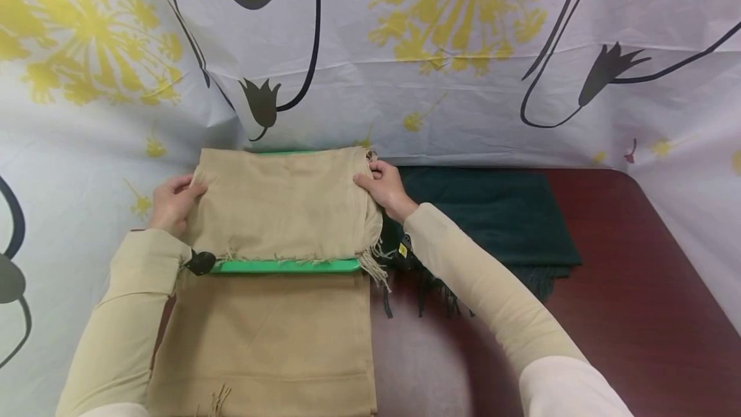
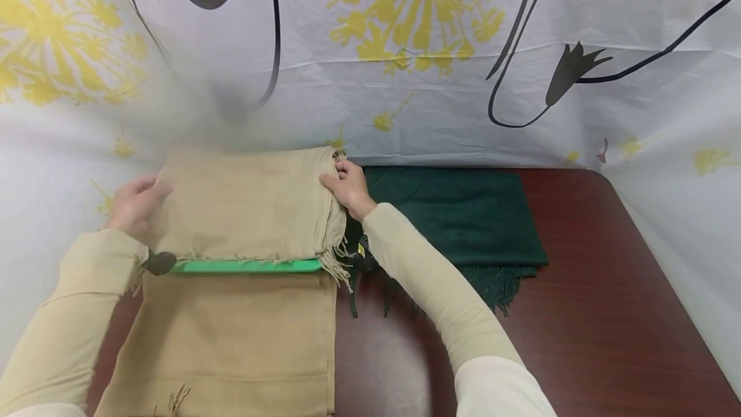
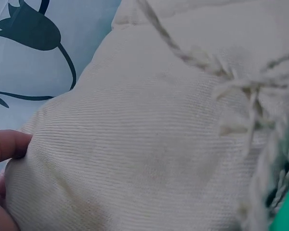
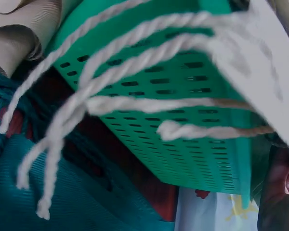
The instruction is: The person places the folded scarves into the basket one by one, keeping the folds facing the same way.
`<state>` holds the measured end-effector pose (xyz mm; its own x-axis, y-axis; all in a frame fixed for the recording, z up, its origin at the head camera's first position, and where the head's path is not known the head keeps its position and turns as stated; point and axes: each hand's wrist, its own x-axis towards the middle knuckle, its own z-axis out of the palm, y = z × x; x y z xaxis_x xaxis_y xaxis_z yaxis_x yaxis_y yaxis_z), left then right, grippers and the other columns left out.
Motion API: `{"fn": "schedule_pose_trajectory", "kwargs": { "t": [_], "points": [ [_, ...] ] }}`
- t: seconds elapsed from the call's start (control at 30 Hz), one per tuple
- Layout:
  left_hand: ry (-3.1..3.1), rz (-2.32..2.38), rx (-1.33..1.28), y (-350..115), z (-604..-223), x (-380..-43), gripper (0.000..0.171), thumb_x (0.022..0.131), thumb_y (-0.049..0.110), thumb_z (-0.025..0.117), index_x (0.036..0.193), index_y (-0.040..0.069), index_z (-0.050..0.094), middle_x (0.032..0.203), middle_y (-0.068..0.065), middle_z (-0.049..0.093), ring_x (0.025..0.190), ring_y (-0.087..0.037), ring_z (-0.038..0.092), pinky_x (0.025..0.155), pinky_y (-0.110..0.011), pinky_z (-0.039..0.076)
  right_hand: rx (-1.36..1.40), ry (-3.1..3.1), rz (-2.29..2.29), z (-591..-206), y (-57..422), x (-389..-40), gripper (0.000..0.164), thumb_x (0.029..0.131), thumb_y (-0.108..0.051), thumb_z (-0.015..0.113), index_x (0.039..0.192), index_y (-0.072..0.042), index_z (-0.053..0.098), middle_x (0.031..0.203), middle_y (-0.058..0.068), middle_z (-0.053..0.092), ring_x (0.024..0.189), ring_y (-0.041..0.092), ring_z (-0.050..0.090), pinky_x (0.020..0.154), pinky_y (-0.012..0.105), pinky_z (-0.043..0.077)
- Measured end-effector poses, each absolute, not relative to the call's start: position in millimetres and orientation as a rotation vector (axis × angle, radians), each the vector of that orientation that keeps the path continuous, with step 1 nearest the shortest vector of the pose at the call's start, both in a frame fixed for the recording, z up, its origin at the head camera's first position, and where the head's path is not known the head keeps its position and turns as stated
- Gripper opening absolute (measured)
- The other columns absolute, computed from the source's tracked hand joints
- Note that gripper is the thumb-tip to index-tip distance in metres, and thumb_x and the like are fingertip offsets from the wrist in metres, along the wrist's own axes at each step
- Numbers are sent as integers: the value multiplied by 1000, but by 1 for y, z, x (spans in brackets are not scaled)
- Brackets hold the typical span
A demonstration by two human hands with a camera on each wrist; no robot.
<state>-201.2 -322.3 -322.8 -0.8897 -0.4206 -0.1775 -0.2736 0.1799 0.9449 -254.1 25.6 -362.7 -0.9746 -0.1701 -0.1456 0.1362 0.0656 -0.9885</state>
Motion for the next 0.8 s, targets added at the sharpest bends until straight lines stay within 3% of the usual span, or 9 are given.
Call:
{"fn": "schedule_pose_trajectory", "kwargs": {
  "t": [0.1, 0.23, 0.4, 0.57, 0.67, 0.8],
  "points": [
    [-2352, -1778, 698, -323, -325, -201, 18, 82, 16, 62, 96, 26, 56, 77, 18, 50, 74, 0, 46, 64, -10, 38, -38, 2116, -1992, -365, 25, -254, 31, 86, -12, 58, 114, -3, 51, 104, 17, 60, 71, 17, 60, 68, 32, 51],
    [-2377, -1762, 691, -324, -327, -200, 22, 83, 17, 61, 102, 26, 55, 77, 19, 50, 75, 1, 45, 65, -11, 37, -59, 2124, -1982, -368, 23, -254, 31, 86, -11, 57, 115, -2, 50, 104, 18, 60, 71, 17, 60, 68, 32, 50],
    [-2335, -1846, 651, -326, -333, -198, 17, 83, 11, 61, 90, 25, 54, 75, 17, 52, 70, 1, 47, 59, -9, 40, -85, 2150, -1944, -370, 22, -253, 30, 86, -11, 57, 114, -1, 50, 102, 19, 60, 70, 17, 60, 67, 31, 50],
    [-2285, -1894, 657, -327, -339, -199, 18, 82, 8, 60, 89, 23, 54, 74, 16, 53, 67, 2, 49, 57, -9, 41, -104, 2206, -1875, -370, 19, -253, 30, 87, -12, 56, 114, -2, 49, 103, 19, 60, 77, 24, 61, 68, 33, 50],
    [-2321, -1850, 660, -327, -340, -200, 30, 83, 9, 59, 112, 15, 55, 76, 16, 51, 70, 2, 48, 58, -9, 41, -103, 2256, -1846, -370, 17, -252, 31, 87, -13, 56, 115, -3, 48, 104, 17, 60, 83, 27, 61, 68, 34, 50],
    [-2396, -1796, 667, -327, -341, -202, 56, 84, 14, 59, 133, -1, 35, 79, 18, 48, 73, 2, 46, 62, -10, 39, -122, 2351, -1812, -370, 15, -251, 34, 86, -13, 57, 117, -2, 49, 106, 17, 58, 85, 27, 60, 69, 35, 49]
  ]
}}
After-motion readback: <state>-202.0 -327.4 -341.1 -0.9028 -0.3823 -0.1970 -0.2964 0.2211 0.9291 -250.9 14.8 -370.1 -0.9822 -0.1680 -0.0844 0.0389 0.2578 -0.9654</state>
